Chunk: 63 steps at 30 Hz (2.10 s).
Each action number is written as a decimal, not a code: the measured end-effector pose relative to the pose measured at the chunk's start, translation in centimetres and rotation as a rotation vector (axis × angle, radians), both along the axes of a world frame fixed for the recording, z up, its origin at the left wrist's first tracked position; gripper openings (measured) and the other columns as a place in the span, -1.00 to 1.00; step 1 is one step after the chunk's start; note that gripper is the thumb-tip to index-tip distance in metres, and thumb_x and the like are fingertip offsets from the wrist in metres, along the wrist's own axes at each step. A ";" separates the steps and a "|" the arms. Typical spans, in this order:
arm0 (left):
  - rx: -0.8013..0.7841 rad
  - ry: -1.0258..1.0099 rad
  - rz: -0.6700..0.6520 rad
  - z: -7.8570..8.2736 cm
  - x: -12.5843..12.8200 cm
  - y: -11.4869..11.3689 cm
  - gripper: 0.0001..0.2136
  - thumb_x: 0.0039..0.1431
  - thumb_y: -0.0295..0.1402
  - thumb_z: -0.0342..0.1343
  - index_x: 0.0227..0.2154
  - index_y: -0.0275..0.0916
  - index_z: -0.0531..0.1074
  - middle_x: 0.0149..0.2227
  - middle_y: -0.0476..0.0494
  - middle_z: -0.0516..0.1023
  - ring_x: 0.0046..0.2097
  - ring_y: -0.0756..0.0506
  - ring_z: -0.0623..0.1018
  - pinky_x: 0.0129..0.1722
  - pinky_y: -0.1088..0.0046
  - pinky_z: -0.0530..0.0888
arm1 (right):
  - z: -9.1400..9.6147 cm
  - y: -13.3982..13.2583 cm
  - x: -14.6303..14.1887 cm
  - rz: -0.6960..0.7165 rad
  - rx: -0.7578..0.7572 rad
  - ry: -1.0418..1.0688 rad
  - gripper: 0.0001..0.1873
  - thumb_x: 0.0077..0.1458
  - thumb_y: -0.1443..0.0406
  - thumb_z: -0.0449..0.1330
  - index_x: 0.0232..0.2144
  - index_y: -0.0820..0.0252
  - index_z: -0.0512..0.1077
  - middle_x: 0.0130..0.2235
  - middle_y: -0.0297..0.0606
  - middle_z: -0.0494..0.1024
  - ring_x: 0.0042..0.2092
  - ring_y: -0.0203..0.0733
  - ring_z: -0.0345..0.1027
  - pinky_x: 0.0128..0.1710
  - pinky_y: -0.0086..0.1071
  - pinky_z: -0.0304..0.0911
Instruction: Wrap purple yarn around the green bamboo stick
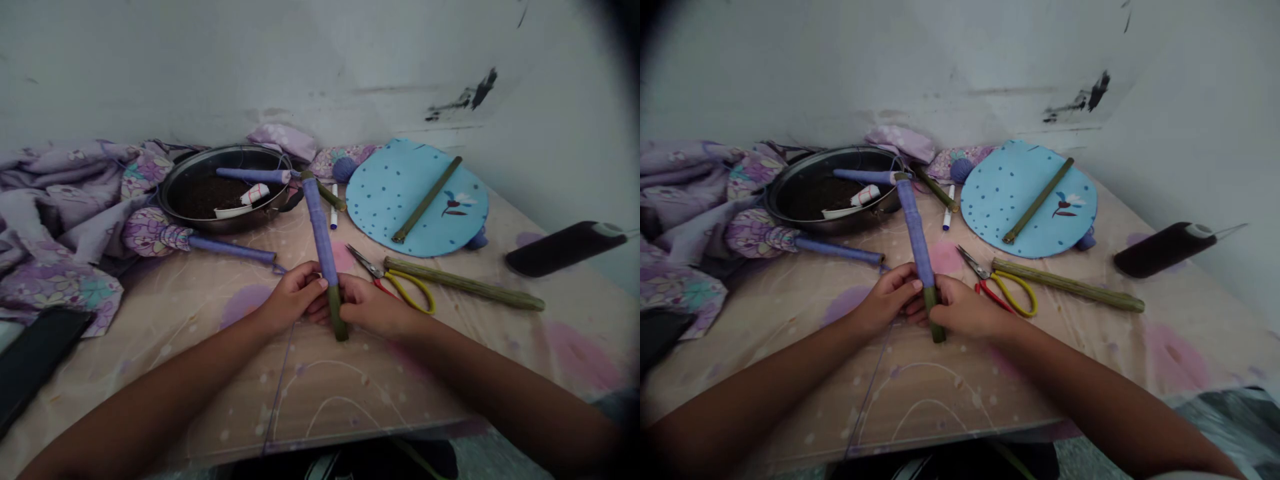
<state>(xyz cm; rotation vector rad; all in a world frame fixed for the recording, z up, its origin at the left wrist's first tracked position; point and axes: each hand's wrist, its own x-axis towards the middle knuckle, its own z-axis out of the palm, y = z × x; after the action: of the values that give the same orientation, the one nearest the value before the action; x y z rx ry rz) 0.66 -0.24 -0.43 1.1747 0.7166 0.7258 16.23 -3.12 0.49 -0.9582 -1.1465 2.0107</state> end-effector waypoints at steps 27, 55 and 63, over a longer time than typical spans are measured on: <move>-0.080 -0.134 -0.103 -0.2 0.2 0.0 -0.74 0.09 -0.25 0.13 -0.26 -0.30 0.27 -0.59 0.00 0.48 -0.56 -0.07 0.55 -0.61 0.48 0.46 | -0.1 -0.6 -0.9 -0.273 -0.190 0.149 -0.91 -0.08 0.30 0.03 -0.47 0.21 0.29 -0.59 -0.40 0.36 -0.61 -0.35 0.21 -0.48 -0.36 0.26; 0.012 -0.044 -0.010 0.1 0.1 0.0 -0.74 0.04 -0.29 0.18 -0.28 -0.30 0.28 -0.54 0.02 0.46 -0.52 0.04 0.48 -0.54 0.59 0.31 | -0.5 -0.3 -0.2 -0.238 -0.243 0.219 -0.85 -0.10 0.24 0.08 -0.41 0.17 0.28 -0.54 -0.36 0.36 -0.58 -0.31 0.23 -0.75 -0.52 0.13; 0.064 -0.028 0.017 -0.2 0.1 0.1 -0.72 0.06 -0.27 0.18 -0.24 -0.30 0.28 -0.55 0.07 0.42 -0.59 0.12 0.39 -0.61 0.65 0.23 | -0.5 -0.2 -0.2 -0.239 -0.186 0.270 -0.88 -0.07 0.29 0.09 -0.40 0.18 0.28 -0.52 -0.37 0.33 -0.57 -0.33 0.21 -0.78 -0.55 0.12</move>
<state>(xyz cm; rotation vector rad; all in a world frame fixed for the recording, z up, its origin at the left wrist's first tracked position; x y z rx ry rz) 0.75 -0.15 -0.63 1.2152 0.6848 0.7828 16.02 -3.29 0.01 -0.8363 -0.6771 2.0000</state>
